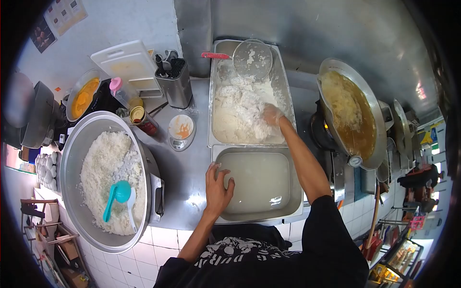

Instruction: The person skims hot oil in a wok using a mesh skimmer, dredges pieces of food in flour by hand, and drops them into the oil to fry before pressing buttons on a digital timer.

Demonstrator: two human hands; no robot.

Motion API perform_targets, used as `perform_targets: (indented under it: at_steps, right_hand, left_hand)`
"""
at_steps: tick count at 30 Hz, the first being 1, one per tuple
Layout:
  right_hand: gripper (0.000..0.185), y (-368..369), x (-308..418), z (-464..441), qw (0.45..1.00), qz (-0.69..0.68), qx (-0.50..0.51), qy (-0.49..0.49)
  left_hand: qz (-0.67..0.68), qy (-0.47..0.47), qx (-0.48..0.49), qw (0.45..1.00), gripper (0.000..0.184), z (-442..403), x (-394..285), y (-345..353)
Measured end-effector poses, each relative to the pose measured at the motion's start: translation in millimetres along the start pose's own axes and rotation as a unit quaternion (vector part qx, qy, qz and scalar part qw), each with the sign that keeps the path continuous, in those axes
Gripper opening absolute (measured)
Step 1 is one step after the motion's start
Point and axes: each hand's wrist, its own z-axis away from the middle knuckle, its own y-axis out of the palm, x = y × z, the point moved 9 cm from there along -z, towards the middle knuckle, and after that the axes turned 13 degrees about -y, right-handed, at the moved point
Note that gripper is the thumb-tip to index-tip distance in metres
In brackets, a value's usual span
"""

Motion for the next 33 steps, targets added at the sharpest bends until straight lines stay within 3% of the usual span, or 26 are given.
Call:
perform_targets:
  at_steps: [2,5,8,11,15,21,24,29,33]
  right_hand:
    - [0.011,9,35,-5,0.993,0.019,-0.038,-0.113]
    - [0.013,176,24,-58,0.995,-0.018,0.01,-0.096]
    - [0.022,26,73,-29,0.98,-0.105,0.131,-0.109]
    - [0.021,27,68,-31,0.988,-0.147,0.022,-0.029]
    - [0.018,47,50,-23,0.989,-0.14,-0.011,-0.05]
    - [0.015,-39,-4,16,0.995,0.028,-0.073,-0.059]
    - [0.013,-74,-11,27,0.957,0.065,-0.227,-0.167]
    - [0.015,-104,-16,12,0.994,0.073,-0.076,-0.034]
    - [0.016,-114,-26,8,0.993,0.074,-0.073,-0.055]
  left_hand:
    - [0.002,-0.003,0.003,1.0,0.026,2,0,0]
    - [0.001,-0.004,-0.001,1.0,0.026,0,-1,-1]
    - [0.0,-0.005,0.008,1.0,0.026,2,-1,1]
    - [-0.004,0.007,0.0,1.0,0.026,1,-2,1]
    - [-0.002,0.003,-0.003,1.0,0.026,3,2,1]
    - [0.003,0.004,0.003,1.0,0.025,4,0,2]
    - [-0.001,0.011,-0.001,1.0,0.025,2,1,1]
    - [0.001,0.005,0.005,1.0,0.026,4,0,2]
    - [0.005,0.003,-0.002,1.0,0.025,3,0,0]
